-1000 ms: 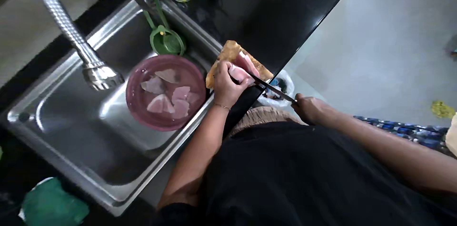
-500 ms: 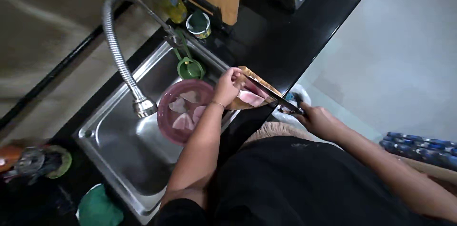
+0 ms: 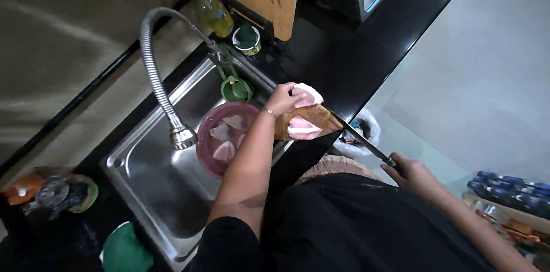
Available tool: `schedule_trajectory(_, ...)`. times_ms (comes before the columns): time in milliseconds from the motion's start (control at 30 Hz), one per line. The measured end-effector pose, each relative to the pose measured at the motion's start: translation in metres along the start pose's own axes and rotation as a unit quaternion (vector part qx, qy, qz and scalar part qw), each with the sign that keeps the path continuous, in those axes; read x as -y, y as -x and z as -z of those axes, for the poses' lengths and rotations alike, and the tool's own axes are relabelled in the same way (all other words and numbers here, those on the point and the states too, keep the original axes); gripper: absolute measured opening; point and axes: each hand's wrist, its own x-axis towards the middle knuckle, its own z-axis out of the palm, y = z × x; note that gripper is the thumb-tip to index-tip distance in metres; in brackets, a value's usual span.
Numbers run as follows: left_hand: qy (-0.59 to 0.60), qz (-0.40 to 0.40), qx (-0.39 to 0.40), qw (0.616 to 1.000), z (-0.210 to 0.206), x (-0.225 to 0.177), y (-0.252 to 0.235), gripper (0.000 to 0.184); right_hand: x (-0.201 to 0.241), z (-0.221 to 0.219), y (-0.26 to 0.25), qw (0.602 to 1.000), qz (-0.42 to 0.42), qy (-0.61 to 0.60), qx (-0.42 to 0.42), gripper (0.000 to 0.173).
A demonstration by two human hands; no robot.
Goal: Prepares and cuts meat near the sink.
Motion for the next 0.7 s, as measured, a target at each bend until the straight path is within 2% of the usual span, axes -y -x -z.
schedule_trajectory(67, 0.056, -0.004, -0.091, 0.994, 0.007, 0.013, 0.013, 0.028, -0.003, -0.004, -0.001, 1.000, 0.011, 0.001, -0.002, 0.030)
schedule_trajectory(167, 0.119, 0.023, -0.230, 0.966, 0.023, 0.038, 0.046, 0.033, -0.007, -0.007, -0.004, 1.000, 0.019, 0.002, -0.012, 0.031)
schedule_trajectory(233, 0.128, 0.067, -0.300, 0.943, 0.038, 0.064, 0.077, 0.036, -0.008, -0.008, -0.007, 0.999, 0.027, 0.002, -0.024, 0.031)
schedule_trajectory(333, 0.113, 0.174, -0.376, 0.903, 0.055, 0.114, 0.122, 0.038, -0.009, -0.009, -0.011, 0.999, 0.037, 0.016, -0.029, 0.031)
schedule_trajectory(433, 0.076, 0.310, -0.395, 0.861, 0.062, 0.159, 0.155, 0.040, -0.005, -0.013, -0.018, 0.997, 0.060, 0.024, -0.030, 0.029)
schedule_trajectory(500, 0.048, 0.372, -0.372, 0.849, 0.059, 0.181, 0.167, 0.041, 0.000, -0.012, -0.022, 0.997, 0.068, 0.031, -0.024, 0.029)
schedule_trajectory(633, 0.031, 0.416, -0.348, 0.840, 0.046, 0.202, 0.170, 0.032, 0.010, -0.008, -0.025, 0.995, 0.079, 0.051, -0.030, 0.031)
schedule_trajectory(700, -0.034, 0.434, -0.357, 0.827, 0.041, 0.194, 0.166, 0.041, 0.008, -0.010, -0.024, 0.995, 0.079, 0.050, -0.037, 0.031)
